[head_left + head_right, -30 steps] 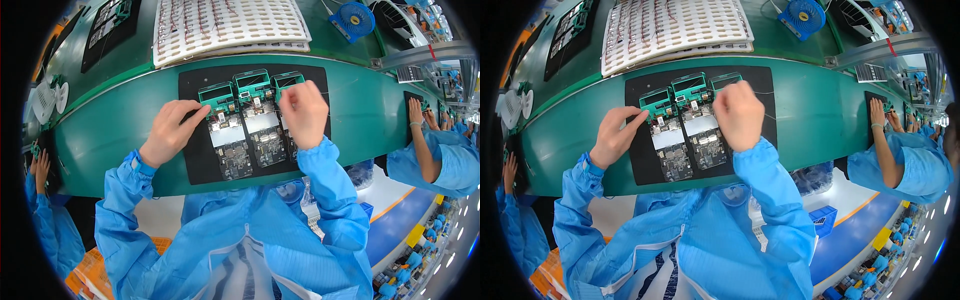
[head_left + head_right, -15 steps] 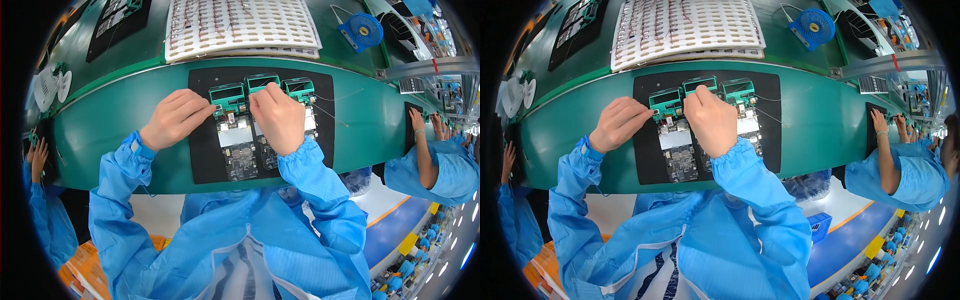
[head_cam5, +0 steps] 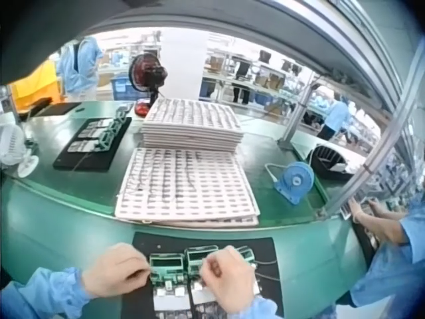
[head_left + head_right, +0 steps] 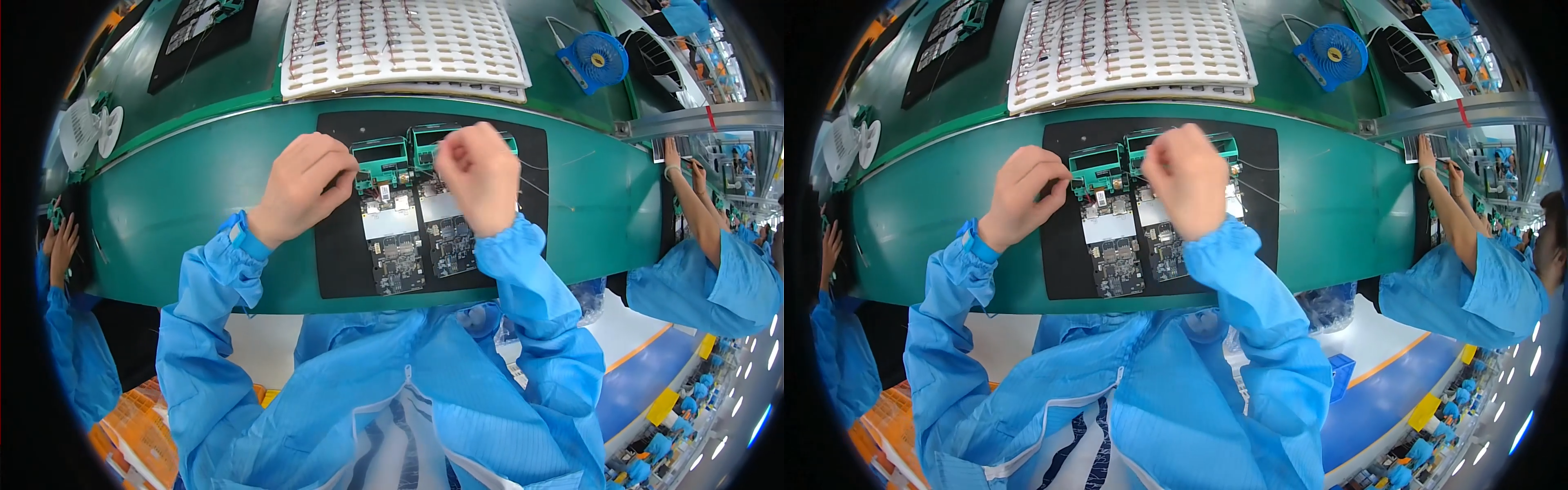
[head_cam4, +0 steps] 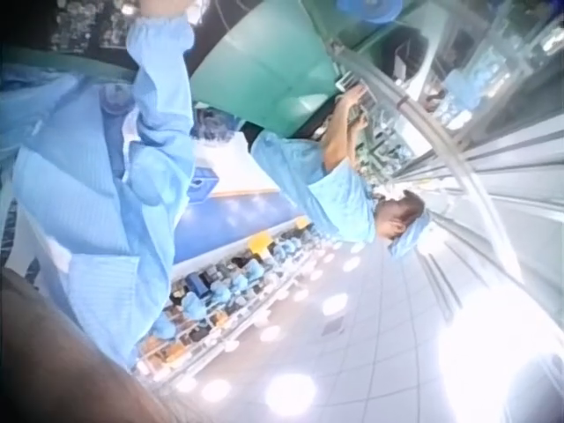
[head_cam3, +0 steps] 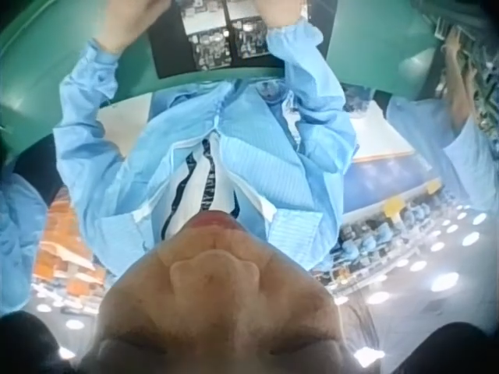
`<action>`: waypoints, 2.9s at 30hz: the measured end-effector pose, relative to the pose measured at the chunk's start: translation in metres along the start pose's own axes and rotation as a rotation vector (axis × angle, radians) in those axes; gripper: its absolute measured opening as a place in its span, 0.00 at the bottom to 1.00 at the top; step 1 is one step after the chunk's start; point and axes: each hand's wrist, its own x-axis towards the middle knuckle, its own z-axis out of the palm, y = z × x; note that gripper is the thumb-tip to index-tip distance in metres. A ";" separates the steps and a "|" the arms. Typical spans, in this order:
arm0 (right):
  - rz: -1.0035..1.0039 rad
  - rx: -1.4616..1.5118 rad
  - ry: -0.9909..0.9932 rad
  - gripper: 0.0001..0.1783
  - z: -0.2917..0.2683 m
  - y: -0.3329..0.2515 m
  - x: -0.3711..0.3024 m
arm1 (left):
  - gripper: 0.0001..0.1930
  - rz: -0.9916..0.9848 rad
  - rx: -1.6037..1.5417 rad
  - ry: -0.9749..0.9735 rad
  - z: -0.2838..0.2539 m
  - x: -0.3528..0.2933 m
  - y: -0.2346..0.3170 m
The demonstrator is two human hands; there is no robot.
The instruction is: The person assembles electronic components onto printed circuit boards by hand, placing them into an assembly fixture.
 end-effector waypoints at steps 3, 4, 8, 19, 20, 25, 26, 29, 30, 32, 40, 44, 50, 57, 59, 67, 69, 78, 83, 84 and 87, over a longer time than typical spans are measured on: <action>0.230 0.192 0.081 0.04 -0.016 -0.007 -0.002 | 0.11 -0.227 -0.074 0.100 -0.001 -0.001 0.012; 0.302 0.281 -0.004 0.04 -0.019 -0.014 -0.005 | 0.11 -0.323 -0.112 0.086 -0.003 -0.001 0.016; -0.090 0.346 -0.231 0.06 -0.011 -0.047 -0.016 | 0.09 -0.325 -0.030 0.037 -0.010 0.008 0.040; 0.472 0.482 0.001 0.02 -0.131 -0.007 -0.101 | 0.23 -1.007 -0.377 -0.001 -0.025 -0.071 0.051; 0.559 0.465 0.078 0.02 -0.159 0.011 -0.130 | 0.22 -1.122 -0.523 0.016 -0.028 -0.079 0.046; 1.066 0.736 0.352 0.05 -0.205 0.107 -0.296 | 0.21 -1.084 -0.706 -0.097 0.004 -0.038 0.049; 1.116 0.566 0.282 0.03 -0.192 0.127 -0.322 | 0.21 -1.100 -0.781 -0.099 0.019 -0.027 0.049; 0.950 -0.007 0.154 0.17 -0.160 0.180 -0.395 | 0.22 -0.921 -0.818 -0.135 0.081 0.005 0.057; 0.800 -0.265 0.125 0.20 -0.151 0.194 -0.402 | 0.25 -0.887 -0.780 -0.162 0.107 0.014 0.060; 1.168 -0.320 -0.011 0.10 -0.147 0.168 -0.331 | 0.29 -0.898 -0.724 -0.129 0.133 0.037 0.085; 1.219 -0.185 0.027 0.12 -0.146 0.183 -0.291 | 0.19 -0.551 -1.023 -0.246 0.120 0.089 0.121; 0.325 -0.664 -0.099 0.07 -0.139 0.191 -0.319 | 0.12 -0.431 -0.573 -0.120 -0.011 0.067 0.065; 0.890 0.016 -0.557 0.14 -0.182 0.088 -0.238 | 0.18 -0.999 -0.229 0.376 -0.135 -0.041 -0.139; 0.295 0.030 -0.581 0.10 -0.175 -0.024 -0.024 | 0.30 -1.208 0.463 0.417 -0.179 -0.144 -0.320; 0.049 -0.059 -0.484 0.06 -0.141 -0.011 0.037 | 0.30 -1.276 0.204 0.605 -0.188 -0.159 -0.344; -0.207 -0.340 -0.115 0.11 0.030 0.070 0.226 | 0.14 -1.492 -0.205 0.716 -0.183 -0.120 -0.350; -0.123 -0.503 -0.182 0.12 0.057 0.065 0.241 | 0.13 -1.520 -0.260 0.682 -0.191 -0.124 -0.338; -0.316 -0.867 -0.186 0.06 0.100 0.058 0.242 | 0.07 -1.349 -0.715 0.717 -0.187 -0.167 -0.253; -0.336 -0.862 -0.132 0.06 0.096 0.067 0.242 | 0.06 -1.230 -0.736 0.745 -0.185 -0.192 -0.133; -0.315 -0.813 -0.077 0.05 0.094 0.075 0.245 | 0.06 -1.271 -0.706 0.771 -0.185 -0.204 -0.107; -0.193 -0.654 0.013 0.04 0.090 0.097 0.249 | 0.05 -1.337 -0.733 0.811 -0.175 -0.238 -0.028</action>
